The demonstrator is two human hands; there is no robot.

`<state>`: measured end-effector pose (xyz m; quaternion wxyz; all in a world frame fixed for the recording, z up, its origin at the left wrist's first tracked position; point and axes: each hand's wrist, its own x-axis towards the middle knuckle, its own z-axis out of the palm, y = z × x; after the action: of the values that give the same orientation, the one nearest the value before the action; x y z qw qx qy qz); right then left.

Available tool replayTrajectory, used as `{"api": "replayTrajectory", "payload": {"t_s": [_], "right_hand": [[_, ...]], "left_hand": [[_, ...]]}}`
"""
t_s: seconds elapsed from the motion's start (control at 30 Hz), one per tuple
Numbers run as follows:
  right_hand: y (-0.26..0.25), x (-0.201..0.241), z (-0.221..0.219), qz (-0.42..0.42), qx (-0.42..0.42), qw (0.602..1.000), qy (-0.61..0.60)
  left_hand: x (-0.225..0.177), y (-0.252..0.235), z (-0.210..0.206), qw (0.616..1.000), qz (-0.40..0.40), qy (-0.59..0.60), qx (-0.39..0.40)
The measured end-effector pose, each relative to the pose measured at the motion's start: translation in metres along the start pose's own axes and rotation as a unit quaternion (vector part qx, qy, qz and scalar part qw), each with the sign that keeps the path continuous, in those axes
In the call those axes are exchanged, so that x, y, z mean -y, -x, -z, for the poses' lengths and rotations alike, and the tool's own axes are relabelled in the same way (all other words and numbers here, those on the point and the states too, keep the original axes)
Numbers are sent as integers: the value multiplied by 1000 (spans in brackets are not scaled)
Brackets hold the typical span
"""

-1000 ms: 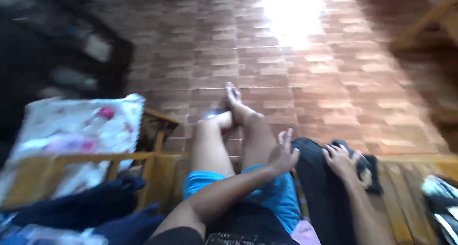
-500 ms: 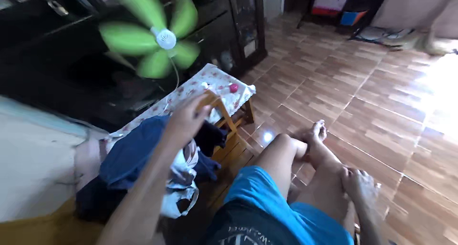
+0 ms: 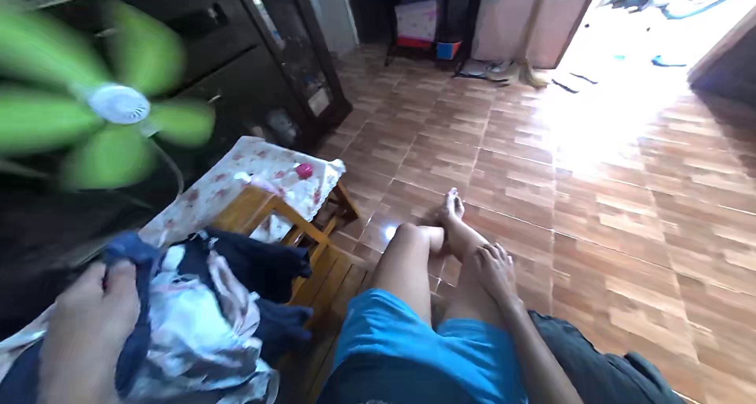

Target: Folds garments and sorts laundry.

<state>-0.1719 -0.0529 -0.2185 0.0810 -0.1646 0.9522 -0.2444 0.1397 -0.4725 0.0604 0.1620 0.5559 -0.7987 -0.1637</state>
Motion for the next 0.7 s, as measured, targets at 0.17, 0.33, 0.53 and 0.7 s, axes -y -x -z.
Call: {"api": "replayTrajectory", "payload": {"t_s": [0.17,0.33,0.53,0.7], "right_hand": [[4,-4,-8,47,-13,999,2],[-1,-6,-14,38,-14,999,-1],[13,79,23,168,34,969,-176],[33,135,24,171,186,860,-444]], "left_hand": [[34,2,29,956,77,216,-185],[18,-5,63,898,-45,394,-191],[-67,37,67,861,-209,454,-92],[-105,43,23,879,-225,419,-37]]}}
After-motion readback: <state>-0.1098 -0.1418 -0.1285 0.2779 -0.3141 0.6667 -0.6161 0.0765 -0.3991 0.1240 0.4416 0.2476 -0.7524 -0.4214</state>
